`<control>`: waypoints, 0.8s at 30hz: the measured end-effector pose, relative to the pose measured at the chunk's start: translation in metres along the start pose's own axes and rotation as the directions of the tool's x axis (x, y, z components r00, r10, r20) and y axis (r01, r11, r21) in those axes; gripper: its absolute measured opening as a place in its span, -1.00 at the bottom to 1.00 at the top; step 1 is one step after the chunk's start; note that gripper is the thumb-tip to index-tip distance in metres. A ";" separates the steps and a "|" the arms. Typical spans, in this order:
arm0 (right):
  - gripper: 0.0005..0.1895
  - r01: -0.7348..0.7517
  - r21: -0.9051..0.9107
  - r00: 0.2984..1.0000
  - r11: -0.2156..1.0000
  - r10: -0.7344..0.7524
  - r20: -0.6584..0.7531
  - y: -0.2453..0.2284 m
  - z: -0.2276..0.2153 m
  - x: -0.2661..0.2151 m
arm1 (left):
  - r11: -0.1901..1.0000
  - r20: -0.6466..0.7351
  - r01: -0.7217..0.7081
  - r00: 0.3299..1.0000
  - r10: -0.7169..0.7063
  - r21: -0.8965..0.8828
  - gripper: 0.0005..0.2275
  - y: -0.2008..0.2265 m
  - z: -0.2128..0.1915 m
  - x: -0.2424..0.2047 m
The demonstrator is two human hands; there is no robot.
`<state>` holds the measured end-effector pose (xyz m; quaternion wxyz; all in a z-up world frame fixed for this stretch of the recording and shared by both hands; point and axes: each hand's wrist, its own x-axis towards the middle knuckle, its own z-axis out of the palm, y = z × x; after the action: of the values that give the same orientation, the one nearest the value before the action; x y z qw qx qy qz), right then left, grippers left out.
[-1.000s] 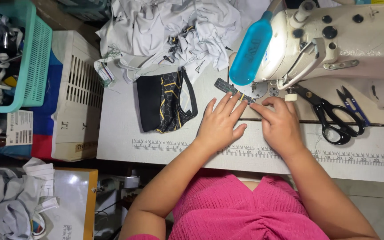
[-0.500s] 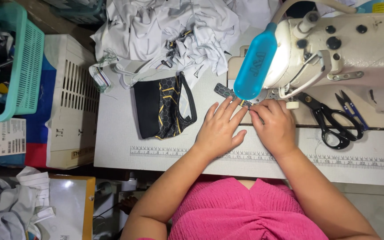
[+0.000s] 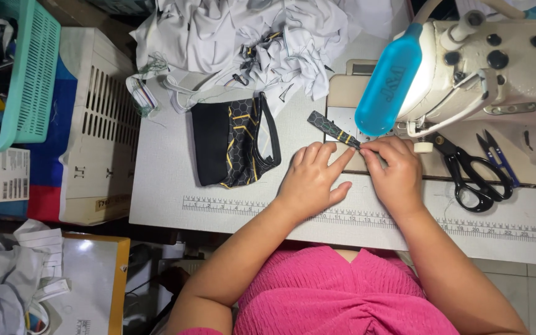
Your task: Trimming fabric with scissors and folding a garment component at a sewing station
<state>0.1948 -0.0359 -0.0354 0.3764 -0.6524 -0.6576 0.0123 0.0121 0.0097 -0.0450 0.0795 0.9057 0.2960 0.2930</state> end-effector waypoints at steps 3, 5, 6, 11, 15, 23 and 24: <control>-0.95 -0.022 0.014 1.000 1.000 0.022 -0.004 0.003 0.003 -0.002 | 1.000 0.017 0.020 1.000 -0.020 0.000 -0.51 0.001 -0.001 0.001; -0.96 -0.026 0.022 1.000 0.999 0.026 -0.002 0.002 0.004 -0.002 | 1.000 0.033 0.030 0.999 -0.029 -0.008 -0.51 0.002 -0.003 0.003; -0.96 -0.031 0.029 1.000 0.999 0.031 0.000 0.002 0.004 -0.002 | 0.999 0.050 0.039 0.998 -0.038 -0.016 -0.51 0.002 -0.004 0.003; -0.94 -0.001 0.040 0.999 0.999 0.003 -0.040 0.005 0.004 -0.002 | 0.998 0.080 0.058 0.995 -0.057 -0.015 -0.50 0.002 -0.003 0.002; -0.93 0.078 -0.055 0.995 0.995 -0.081 -0.065 0.006 0.006 -0.004 | 0.999 0.080 0.051 0.996 -0.051 0.009 -0.49 0.002 -0.002 0.002; -0.91 0.153 -0.145 0.985 0.978 -0.163 -0.059 0.006 0.005 -0.003 | 0.999 0.074 0.050 0.996 -0.050 0.006 -0.49 0.001 0.000 0.001; -0.90 0.163 -0.158 0.983 0.974 -0.174 -0.057 0.006 0.005 -0.003 | 0.999 0.067 0.048 0.997 -0.048 0.008 -0.49 0.001 0.001 0.001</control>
<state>0.1966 -0.0351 -0.0433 0.3479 -0.6212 -0.6959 -0.0934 0.0135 0.0092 -0.0451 0.0937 0.9078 0.3158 0.2596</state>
